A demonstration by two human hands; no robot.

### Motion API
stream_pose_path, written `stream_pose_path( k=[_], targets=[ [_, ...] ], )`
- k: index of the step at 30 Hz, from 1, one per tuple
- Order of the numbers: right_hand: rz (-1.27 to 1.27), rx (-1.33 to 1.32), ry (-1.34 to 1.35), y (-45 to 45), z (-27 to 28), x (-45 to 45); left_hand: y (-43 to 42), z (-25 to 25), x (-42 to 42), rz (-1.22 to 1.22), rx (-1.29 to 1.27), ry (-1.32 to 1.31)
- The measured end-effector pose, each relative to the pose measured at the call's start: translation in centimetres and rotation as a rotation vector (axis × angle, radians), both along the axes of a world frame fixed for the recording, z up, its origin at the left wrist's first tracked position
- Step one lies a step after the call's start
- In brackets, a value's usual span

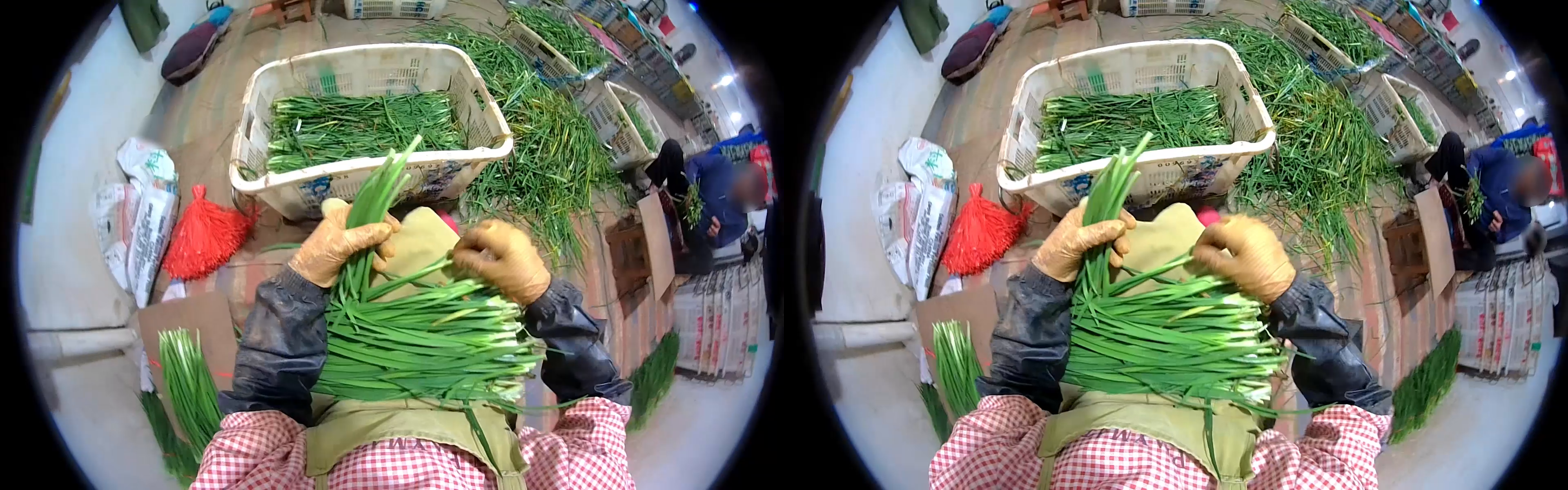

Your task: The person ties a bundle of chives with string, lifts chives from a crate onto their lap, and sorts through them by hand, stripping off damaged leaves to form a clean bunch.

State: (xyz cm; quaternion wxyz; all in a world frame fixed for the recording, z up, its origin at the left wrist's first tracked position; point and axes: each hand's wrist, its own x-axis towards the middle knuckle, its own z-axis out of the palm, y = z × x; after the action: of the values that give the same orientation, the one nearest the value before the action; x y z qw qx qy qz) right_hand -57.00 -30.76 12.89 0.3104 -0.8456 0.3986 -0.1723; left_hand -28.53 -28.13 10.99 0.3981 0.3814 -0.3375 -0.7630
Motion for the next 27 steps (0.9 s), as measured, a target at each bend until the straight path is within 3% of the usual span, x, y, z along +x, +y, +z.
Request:
stream_pose_path(
  k=[2,5,7,11,12,14,15,18,19,22,23,24,26,27],
  targets=[
    [0.041,0.064,0.101,0.8,-0.1,1.4,-0.2,-0.1,0.4,-0.068,0.012,-0.017],
    [0.136,-0.069,0.121,0.8,-1.1,1.8,-0.2,0.3,0.8,-0.122,0.03,0.013],
    [0.207,-0.438,0.265,1.7,-1.2,2.0,-0.1,0.5,0.9,-0.162,0.035,0.065],
    [0.23,-0.67,0.507,1.8,1.0,2.1,0.7,1.4,1.7,-0.135,0.054,0.025],
    [0.198,-0.699,0.491,1.3,1.6,2.1,1.1,2.0,1.8,-0.133,0.029,0.073],
    [0.128,-0.688,0.273,0.6,3.3,2.1,1.1,3.1,1.8,-0.117,-0.133,-0.068],
    [0.094,-0.805,0.222,0.1,3.5,2.4,1.1,3.8,1.4,-0.144,-0.171,-0.077],
    [0.034,-0.764,0.029,-0.1,5.9,4.5,0.9,2.0,-1.3,-0.215,-0.469,-0.359],
    [-0.005,-0.549,-0.006,0.0,7.1,4.4,1.3,2.9,-1.8,-0.259,-0.35,-0.323],
    [-0.358,-0.511,-0.158,-1.0,5.3,1.8,0.6,2.2,-1.2,-0.184,-0.315,-0.388],
    [-0.4,-0.249,-0.028,-0.8,4.4,0.6,1.2,2.8,-0.6,-0.119,-0.202,-0.297],
    [-0.297,-0.108,0.052,0.7,3.7,-0.2,1.2,2.3,0.1,-0.069,-0.245,-0.293],
    [0.02,0.283,-0.091,2.7,-1.4,-2.2,1.5,1.3,0.6,0.028,-0.386,-0.356],
    [-0.021,0.104,-0.052,5.0,0.9,-1.5,2.0,1.6,0.4,0.074,-0.363,-0.388]
  ],
)
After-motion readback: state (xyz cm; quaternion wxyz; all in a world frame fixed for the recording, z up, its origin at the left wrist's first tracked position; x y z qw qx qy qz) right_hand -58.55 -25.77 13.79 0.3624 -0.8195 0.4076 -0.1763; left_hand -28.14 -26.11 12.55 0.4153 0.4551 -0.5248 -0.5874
